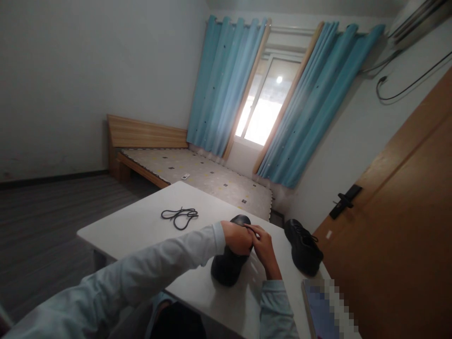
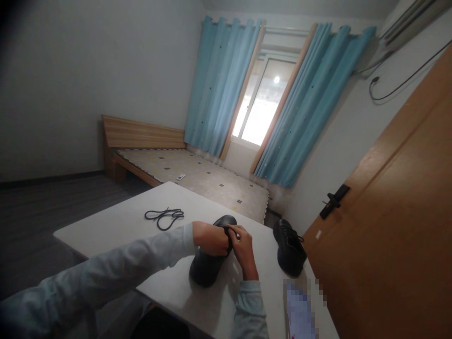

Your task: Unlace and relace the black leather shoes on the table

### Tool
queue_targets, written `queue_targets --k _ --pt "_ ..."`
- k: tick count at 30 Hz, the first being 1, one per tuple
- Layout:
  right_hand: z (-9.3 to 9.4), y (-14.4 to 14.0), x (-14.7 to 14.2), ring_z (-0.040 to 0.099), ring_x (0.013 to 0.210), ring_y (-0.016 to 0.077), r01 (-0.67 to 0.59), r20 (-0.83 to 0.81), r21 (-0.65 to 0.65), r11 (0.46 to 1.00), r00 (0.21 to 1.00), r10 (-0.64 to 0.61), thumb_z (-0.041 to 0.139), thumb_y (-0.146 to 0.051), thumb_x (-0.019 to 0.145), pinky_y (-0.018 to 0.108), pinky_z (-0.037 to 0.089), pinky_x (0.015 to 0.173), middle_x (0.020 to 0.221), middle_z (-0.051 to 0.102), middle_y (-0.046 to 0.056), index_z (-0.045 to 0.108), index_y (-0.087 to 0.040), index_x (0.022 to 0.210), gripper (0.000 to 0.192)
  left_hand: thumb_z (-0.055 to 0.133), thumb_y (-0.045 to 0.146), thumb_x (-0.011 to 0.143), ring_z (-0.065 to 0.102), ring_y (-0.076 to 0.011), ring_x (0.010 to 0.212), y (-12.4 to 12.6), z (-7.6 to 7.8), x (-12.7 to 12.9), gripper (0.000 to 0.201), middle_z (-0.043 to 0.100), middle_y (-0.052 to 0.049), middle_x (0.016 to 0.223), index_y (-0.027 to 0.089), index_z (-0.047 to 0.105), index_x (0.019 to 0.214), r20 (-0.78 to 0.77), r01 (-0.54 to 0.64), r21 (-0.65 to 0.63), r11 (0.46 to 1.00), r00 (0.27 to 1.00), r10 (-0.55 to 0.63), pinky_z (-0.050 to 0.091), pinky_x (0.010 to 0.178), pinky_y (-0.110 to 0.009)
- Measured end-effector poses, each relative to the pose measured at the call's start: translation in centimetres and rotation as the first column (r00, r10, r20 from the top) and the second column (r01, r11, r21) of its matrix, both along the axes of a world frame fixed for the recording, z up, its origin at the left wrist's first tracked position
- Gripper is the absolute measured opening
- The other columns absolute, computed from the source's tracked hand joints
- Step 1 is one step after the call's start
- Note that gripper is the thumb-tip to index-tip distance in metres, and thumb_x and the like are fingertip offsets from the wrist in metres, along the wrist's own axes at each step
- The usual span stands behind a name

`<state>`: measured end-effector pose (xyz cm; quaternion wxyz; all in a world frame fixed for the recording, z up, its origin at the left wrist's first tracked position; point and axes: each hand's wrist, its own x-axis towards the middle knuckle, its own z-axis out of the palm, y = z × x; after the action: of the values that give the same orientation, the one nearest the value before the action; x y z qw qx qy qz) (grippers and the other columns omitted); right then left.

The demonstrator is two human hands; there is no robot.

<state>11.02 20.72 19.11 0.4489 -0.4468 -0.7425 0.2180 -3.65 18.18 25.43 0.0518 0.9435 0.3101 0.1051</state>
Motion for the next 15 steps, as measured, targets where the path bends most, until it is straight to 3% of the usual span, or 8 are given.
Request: queue_targets --k 2,5,8,12,15 --pt "0.1 0.0 0.0 0.062 0.091 0.0241 0.001 -0.003 -0.001 1.0 1.0 -0.001 0.053 -0.029 0.08 0.031 0.053 0.067 0.096 0.069 0.009 0.073 -0.021 0.094 0.026 0.061 0.029 0.078 0.063 -0.0217 0.065 -1.5 0.9 -0.6 0.026 0.068 -0.011 0.063 0.012 0.069 0.061 -0.09 0.048 -0.014 0.999 0.995 -0.049 0.047 0.062 -0.028" --pt "0.1 -0.1 -0.1 0.062 0.091 0.024 -0.002 -0.01 0.0 1.0 1.0 0.002 0.053 -0.03 0.08 0.031 0.054 0.068 0.096 0.069 0.009 0.073 -0.021 0.094 0.026 0.05 0.046 0.084 0.065 -0.0271 0.066 -3.5 1.4 -1.3 0.044 0.068 -0.017 0.069 0.008 0.071 0.077 -0.217 -0.058 -0.022 0.998 0.975 0.052 0.047 0.056 -0.032" --pt "0.1 -0.2 -0.2 0.062 0.09 0.024 -0.005 -0.011 0.004 1.0 1.0 0.005 0.053 -0.031 0.08 0.031 0.054 0.067 0.096 0.069 0.009 0.073 -0.021 0.094 0.026 0.057 0.054 0.076 0.066 -0.0285 0.067 -4.5 0.5 -1.6 0.048 0.068 -0.017 0.075 0.009 0.069 0.087 -0.208 -0.156 -0.018 0.988 0.967 0.149 0.048 0.054 -0.031" --pt "-0.1 -0.1 -0.1 0.063 0.09 0.024 -0.008 -0.007 0.01 1.0 1.0 0.009 0.053 -0.032 0.081 0.031 0.054 0.066 0.096 0.069 0.009 0.072 -0.021 0.095 0.027 0.067 0.05 0.069 0.066 -0.0269 0.073 -4.3 -1.4 -1.9 0.044 0.069 -0.015 0.081 0.012 0.068 0.091 -0.193 -0.164 0.009 0.986 0.968 0.163 0.051 0.061 -0.03" --pt "-0.1 0.0 0.0 0.062 0.091 0.024 -0.006 0.0 0.014 1.0 1.0 0.006 0.053 -0.032 0.081 0.031 0.053 0.066 0.097 0.069 0.009 0.072 -0.021 0.096 0.027 0.068 0.05 0.068 0.067 -0.0277 0.076 -4.0 -1.9 -1.9 0.044 0.07 -0.014 0.082 0.013 0.067 0.092 -0.187 -0.175 0.013 0.985 0.967 0.174 0.051 0.064 -0.031"
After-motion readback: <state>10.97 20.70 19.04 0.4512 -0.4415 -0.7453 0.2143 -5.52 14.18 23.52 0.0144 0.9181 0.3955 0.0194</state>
